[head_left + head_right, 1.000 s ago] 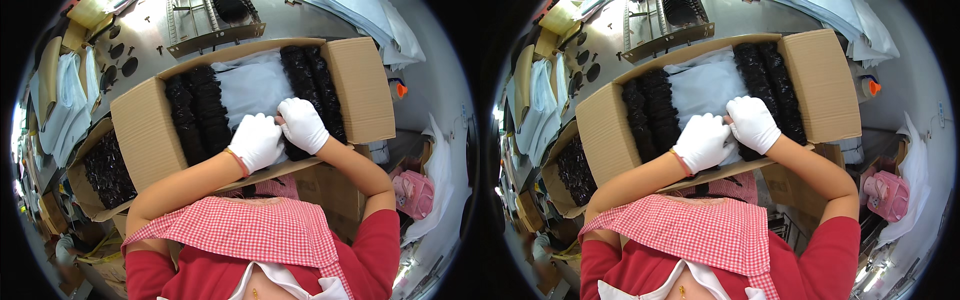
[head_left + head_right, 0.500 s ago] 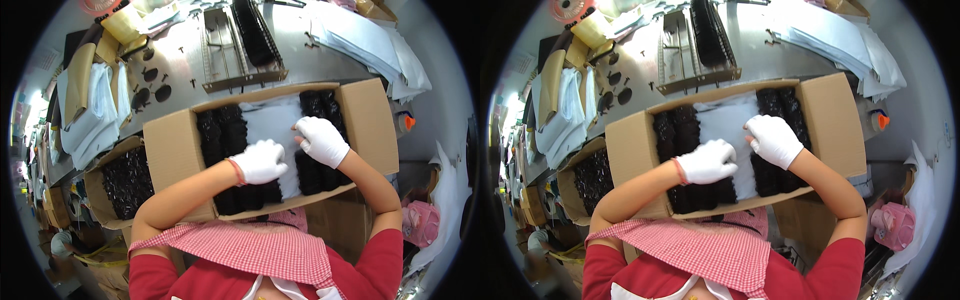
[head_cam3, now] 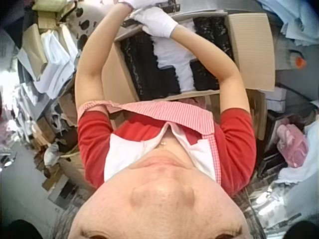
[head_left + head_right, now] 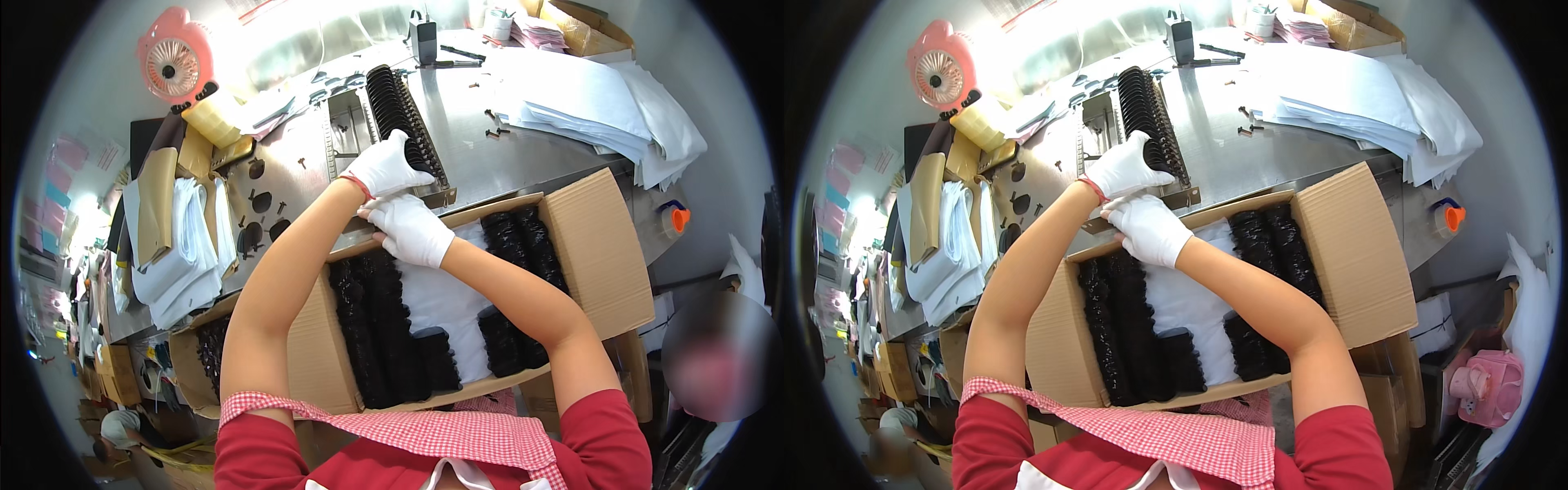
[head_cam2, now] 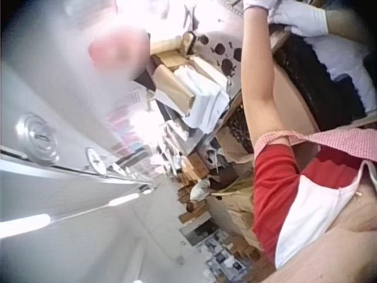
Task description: The person repeatedly picks up small black cylindrical components from a cardboard box and places them into slots on a metal rack. They occasionally lift and reposition the rack and handle loose components on the table.
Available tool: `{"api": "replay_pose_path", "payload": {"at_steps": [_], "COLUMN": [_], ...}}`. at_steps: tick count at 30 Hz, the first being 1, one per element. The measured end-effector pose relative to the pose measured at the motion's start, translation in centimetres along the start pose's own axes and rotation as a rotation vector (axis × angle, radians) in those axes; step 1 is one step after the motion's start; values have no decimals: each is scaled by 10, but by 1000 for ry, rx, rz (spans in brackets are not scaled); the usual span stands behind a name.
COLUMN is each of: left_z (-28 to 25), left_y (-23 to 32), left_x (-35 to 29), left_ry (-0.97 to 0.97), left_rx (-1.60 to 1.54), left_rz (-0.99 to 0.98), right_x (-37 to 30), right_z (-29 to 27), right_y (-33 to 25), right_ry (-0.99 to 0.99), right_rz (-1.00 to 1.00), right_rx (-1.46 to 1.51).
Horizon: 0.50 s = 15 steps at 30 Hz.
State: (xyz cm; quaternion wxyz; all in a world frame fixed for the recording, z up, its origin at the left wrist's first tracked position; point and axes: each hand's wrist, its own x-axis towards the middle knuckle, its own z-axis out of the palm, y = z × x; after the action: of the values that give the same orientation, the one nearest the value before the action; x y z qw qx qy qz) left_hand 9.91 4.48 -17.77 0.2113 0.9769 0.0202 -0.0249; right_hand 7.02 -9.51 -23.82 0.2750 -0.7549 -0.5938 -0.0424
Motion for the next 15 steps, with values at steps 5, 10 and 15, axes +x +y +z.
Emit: {"api": "replay_pose_path", "payload": {"at_steps": [5, 10, 15], "left_z": [12, 24, -11], "left_y": [22, 50, 29], "left_x": [7, 7, -9], "left_ry": [-87, -20, 28], "left_rx": [-35, 4, 450], "left_rz": [-117, -225, -130], "right_x": [-4, -5, -8], "right_z": [-13, -23, -7], "right_y": [-7, -15, 1], "right_ry": [-109, -203, 108], "right_rz": [94, 136, 4], "right_rx": [51, 66, 187]}}
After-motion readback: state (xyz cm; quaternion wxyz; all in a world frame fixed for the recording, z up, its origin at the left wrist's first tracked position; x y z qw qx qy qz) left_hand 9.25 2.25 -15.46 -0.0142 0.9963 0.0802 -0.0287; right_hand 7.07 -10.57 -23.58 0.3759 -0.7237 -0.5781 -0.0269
